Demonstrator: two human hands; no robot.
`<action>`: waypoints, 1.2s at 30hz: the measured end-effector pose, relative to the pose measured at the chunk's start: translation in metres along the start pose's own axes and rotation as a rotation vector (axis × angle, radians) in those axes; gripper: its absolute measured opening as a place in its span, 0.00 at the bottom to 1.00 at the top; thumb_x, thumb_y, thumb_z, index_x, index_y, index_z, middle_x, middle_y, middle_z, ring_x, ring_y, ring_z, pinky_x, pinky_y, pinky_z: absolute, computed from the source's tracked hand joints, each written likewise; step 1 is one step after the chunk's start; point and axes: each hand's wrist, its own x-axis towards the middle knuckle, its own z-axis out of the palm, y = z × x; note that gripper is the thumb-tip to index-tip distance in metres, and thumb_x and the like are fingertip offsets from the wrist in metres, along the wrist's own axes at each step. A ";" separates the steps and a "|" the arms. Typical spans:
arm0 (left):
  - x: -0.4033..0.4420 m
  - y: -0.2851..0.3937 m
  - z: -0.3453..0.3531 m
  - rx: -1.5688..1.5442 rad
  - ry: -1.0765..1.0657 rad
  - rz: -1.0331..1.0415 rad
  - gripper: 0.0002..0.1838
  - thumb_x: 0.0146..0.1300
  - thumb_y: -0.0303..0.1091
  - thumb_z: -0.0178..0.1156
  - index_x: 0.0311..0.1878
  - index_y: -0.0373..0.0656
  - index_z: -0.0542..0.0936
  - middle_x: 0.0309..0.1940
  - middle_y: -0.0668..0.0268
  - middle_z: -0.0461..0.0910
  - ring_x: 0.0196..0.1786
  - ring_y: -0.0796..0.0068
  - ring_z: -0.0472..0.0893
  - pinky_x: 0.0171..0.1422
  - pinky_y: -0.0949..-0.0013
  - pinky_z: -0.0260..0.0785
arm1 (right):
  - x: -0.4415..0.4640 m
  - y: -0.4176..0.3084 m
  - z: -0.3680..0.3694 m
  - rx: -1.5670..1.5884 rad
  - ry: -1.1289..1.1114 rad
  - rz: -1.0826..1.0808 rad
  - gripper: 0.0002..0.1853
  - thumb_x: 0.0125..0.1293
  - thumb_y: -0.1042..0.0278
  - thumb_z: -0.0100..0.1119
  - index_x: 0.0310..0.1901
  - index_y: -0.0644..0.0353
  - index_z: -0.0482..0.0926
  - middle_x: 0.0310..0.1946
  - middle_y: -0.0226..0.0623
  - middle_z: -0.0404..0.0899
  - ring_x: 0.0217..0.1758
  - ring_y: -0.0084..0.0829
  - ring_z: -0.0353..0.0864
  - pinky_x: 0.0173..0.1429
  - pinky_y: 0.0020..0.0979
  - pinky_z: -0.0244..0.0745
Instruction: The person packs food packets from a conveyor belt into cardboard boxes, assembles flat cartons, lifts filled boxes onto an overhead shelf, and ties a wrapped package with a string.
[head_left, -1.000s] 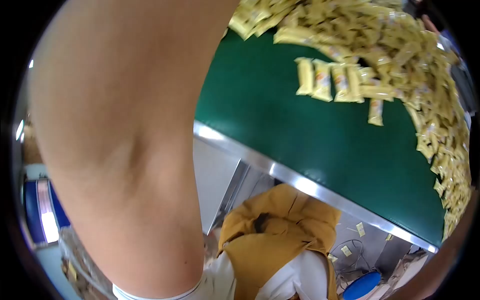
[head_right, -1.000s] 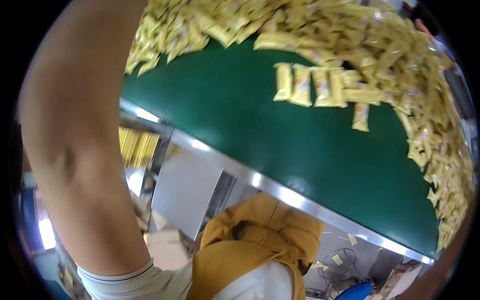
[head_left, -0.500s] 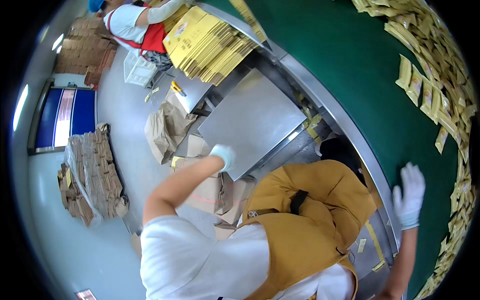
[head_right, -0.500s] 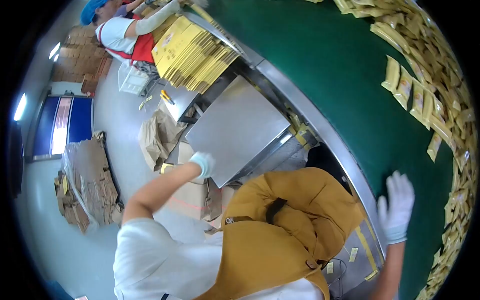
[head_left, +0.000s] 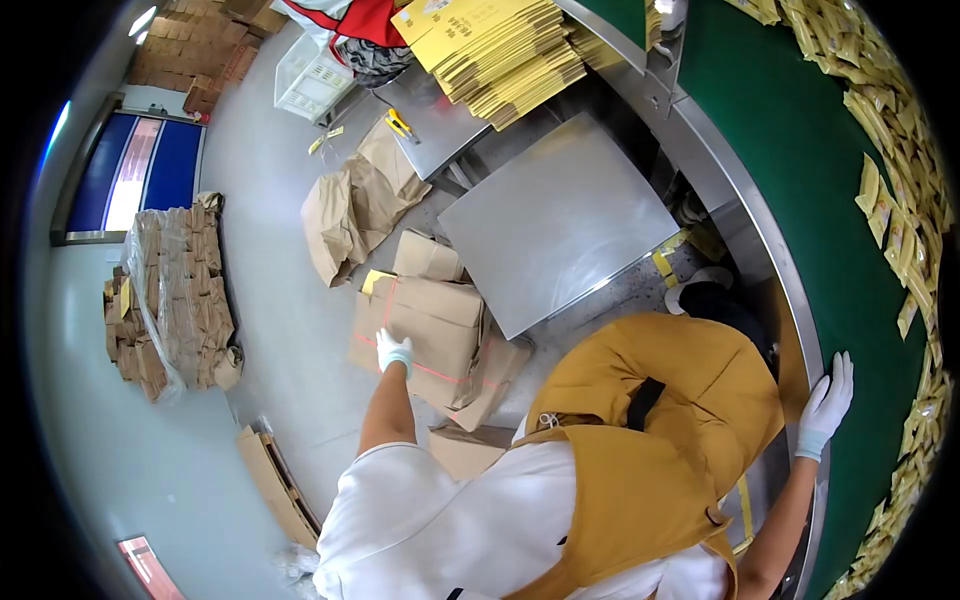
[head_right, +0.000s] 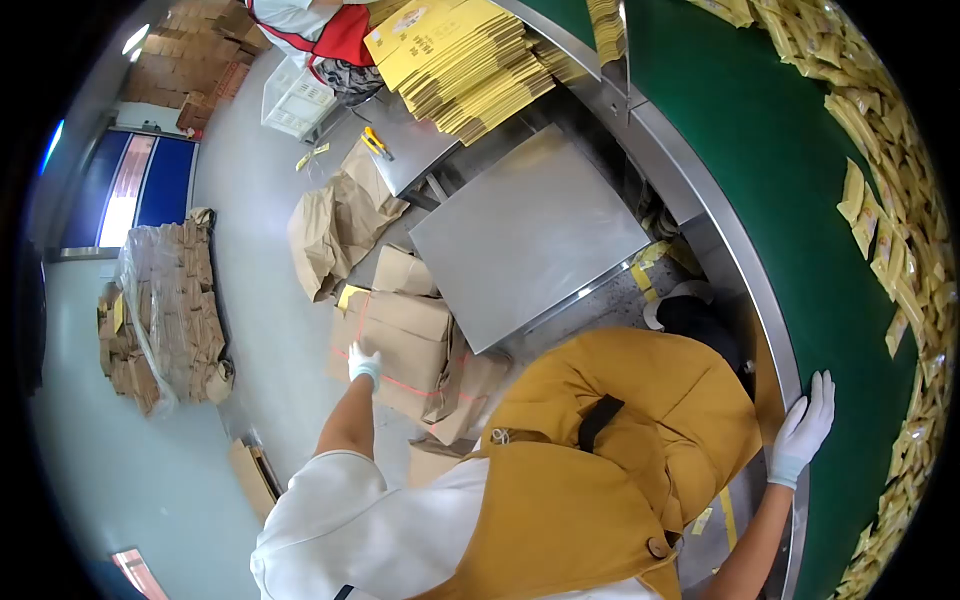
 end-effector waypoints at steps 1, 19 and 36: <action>0.017 -0.008 0.001 -0.008 -0.005 0.044 0.49 0.62 0.49 0.66 0.80 0.39 0.56 0.81 0.49 0.54 0.81 0.54 0.60 0.83 0.62 0.56 | -0.001 -0.002 0.000 -0.006 0.006 -0.001 0.22 0.76 0.71 0.45 0.69 0.64 0.72 0.71 0.49 0.70 0.75 0.52 0.67 0.77 0.47 0.60; 0.100 -0.002 -0.002 -0.433 -0.278 -0.125 0.30 0.51 0.58 0.77 0.43 0.39 0.84 0.31 0.64 0.80 0.28 0.68 0.76 0.34 0.59 0.72 | 0.000 -0.012 0.000 -0.049 0.000 0.066 0.22 0.73 0.73 0.49 0.67 0.65 0.73 0.69 0.51 0.72 0.73 0.53 0.69 0.76 0.47 0.63; -0.061 0.044 -0.129 -0.876 0.374 0.015 0.24 0.64 0.49 0.69 0.28 0.34 0.83 0.21 0.68 0.77 0.24 0.70 0.70 0.31 0.58 0.66 | -0.012 -0.013 -0.021 0.085 0.040 0.066 0.21 0.66 0.70 0.56 0.61 0.59 0.77 0.66 0.48 0.74 0.71 0.50 0.71 0.74 0.46 0.65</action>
